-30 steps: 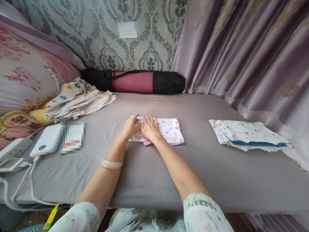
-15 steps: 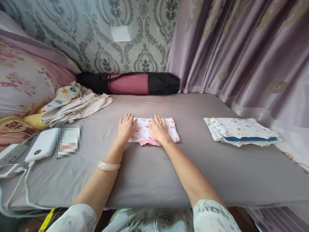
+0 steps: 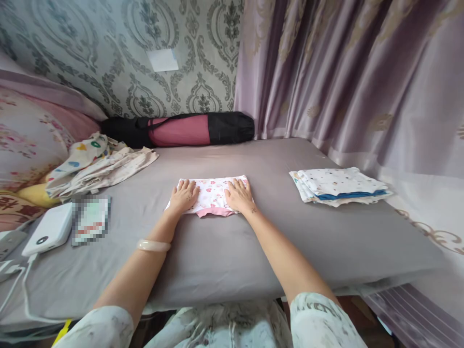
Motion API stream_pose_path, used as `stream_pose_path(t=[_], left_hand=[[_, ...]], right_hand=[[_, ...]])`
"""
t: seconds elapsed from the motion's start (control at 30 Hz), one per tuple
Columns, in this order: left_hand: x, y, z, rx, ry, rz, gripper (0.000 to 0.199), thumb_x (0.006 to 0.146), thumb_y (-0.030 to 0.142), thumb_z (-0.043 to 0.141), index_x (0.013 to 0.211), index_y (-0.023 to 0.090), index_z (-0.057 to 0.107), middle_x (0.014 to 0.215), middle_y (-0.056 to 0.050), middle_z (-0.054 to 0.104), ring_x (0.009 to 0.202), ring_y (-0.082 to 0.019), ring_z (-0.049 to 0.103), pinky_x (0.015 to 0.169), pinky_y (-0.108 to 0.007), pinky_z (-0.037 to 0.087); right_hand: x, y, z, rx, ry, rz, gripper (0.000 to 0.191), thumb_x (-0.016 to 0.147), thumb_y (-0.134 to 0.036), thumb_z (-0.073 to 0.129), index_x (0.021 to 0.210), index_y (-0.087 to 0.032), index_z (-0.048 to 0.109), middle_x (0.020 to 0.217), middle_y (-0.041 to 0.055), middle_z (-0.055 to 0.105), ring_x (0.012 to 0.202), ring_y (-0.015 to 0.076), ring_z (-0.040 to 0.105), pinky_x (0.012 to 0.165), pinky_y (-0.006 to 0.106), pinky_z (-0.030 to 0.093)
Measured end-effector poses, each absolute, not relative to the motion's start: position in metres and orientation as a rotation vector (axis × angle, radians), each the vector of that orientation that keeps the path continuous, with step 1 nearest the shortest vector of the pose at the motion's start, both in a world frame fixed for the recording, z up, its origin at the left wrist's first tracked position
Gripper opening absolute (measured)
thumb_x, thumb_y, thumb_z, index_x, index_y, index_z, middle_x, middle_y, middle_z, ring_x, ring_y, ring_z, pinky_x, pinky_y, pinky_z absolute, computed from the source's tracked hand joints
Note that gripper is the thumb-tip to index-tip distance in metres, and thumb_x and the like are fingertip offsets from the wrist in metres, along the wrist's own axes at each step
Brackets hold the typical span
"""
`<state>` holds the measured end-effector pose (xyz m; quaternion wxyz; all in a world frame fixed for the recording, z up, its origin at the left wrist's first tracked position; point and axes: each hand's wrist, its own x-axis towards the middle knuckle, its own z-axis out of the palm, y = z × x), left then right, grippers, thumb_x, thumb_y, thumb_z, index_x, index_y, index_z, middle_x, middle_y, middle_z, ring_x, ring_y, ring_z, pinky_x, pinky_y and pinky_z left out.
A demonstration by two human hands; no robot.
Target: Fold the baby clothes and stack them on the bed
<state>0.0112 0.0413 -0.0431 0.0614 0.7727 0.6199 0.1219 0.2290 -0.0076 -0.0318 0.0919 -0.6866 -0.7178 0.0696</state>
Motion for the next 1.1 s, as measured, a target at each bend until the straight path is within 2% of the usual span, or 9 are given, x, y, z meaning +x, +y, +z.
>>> stream_pose_path(t=[0.07,0.13,0.2,0.27,0.37,0.43,0.57,0.83,1.1], left_hand=[[0.009,0.044,-0.041,2.304,1.841,0.366,0.047,0.096,0.041,0.032,0.134,0.019,0.048,0.147,-0.016,0.041,0.143,-0.034,0.024,0.112,-0.056,0.022],[0.002,0.047,-0.036,2.255,1.799,0.405,0.045,0.092,0.040,0.040,0.131,0.019,0.051,0.145,-0.016,0.044,0.141,-0.032,0.030,0.111,-0.052,0.027],[-0.009,0.050,-0.029,2.191,1.797,0.491,0.044,0.087,0.036,0.047,0.126,0.018,0.054,0.139,-0.017,0.050,0.134,-0.029,0.042,0.107,-0.043,0.035],[-0.025,0.051,-0.020,2.081,1.875,0.564,0.042,0.083,0.034,0.051,0.120,0.015,0.058,0.126,-0.018,0.060,0.122,-0.028,0.054,0.098,-0.037,0.043],[-0.049,0.049,-0.009,1.899,2.004,0.495,0.035,0.080,0.039,0.056,0.103,0.014,0.064,0.100,-0.016,0.070,0.100,-0.028,0.064,0.082,-0.032,0.048],[-0.058,0.045,-0.004,1.837,2.001,0.407,0.029,0.077,0.041,0.058,0.087,0.016,0.067,0.082,-0.011,0.071,0.087,-0.026,0.066,0.072,-0.029,0.048],[-0.054,0.039,0.004,1.714,1.962,0.373,0.026,0.070,0.044,0.066,0.066,0.018,0.063,0.059,-0.005,0.064,0.069,-0.022,0.065,0.058,-0.026,0.044],[-0.040,0.036,0.009,1.616,2.009,0.377,0.028,0.063,0.042,0.074,0.057,0.019,0.061,0.054,-0.004,0.060,0.063,-0.022,0.062,0.053,-0.027,0.040],[-0.045,0.039,0.000,1.730,1.888,0.536,0.019,0.064,0.039,0.069,0.066,0.020,0.066,0.056,0.001,0.060,0.060,-0.017,0.059,0.052,-0.023,0.036]], right_hand=[[0.237,-0.004,-0.026,-1.970,-2.094,0.324,0.050,0.097,-0.032,0.038,0.143,-0.015,0.042,0.153,0.0128,0.035,0.142,0.0240,0.028,0.117,0.045,0.012],[0.250,0.000,-0.017,-1.919,-1.941,0.476,0.048,0.094,-0.029,0.045,0.140,-0.014,0.045,0.149,0.0131,0.041,0.137,0.0209,0.037,0.114,0.037,0.024],[0.268,0.003,-0.006,-1.946,-1.666,0.645,0.042,0.093,-0.028,0.048,0.131,-0.015,0.054,0.137,0.0119,0.055,0.123,0.0180,0.052,0.101,0.028,0.039],[0.286,0.003,0.003,-2.031,-1.413,0.769,0.030,0.092,-0.027,0.048,0.114,-0.014,0.064,0.113,0.0101,0.069,0.098,0.0154,0.064,0.081,0.023,0.048],[0.306,-0.004,0.010,-2.165,-1.264,0.837,0.024,0.091,-0.027,0.051,0.084,-0.012,0.068,0.074,0.0065,0.068,0.060,0.0113,0.060,0.056,0.020,0.044],[0.309,-0.010,0.008,-2.216,-1.256,0.850,0.028,0.089,-0.030,0.054,0.070,-0.013,0.064,0.061,0.0039,0.062,0.049,0.0100,0.052,0.049,0.021,0.039],[0.299,-0.014,-0.003,-2.254,-1.347,0.803,0.031,0.079,-0.041,0.067,0.061,-0.017,0.060,0.056,0.0022,0.058,0.055,0.0130,0.055,0.048,0.021,0.035],[0.282,-0.008,-0.008,-2.273,-1.451,0.706,0.020,0.075,-0.036,0.067,0.065,-0.020,0.062,0.068,0.0059,0.066,0.078,0.0207,0.064,0.055,0.023,0.038],[0.281,-0.015,0.004,-2.066,-1.080,1.011,0.021,0.073,-0.030,0.073,0.065,-0.016,0.059,0.049,-0.0021,0.054,0.051,0.0113,0.053,0.046,0.020,0.034]])
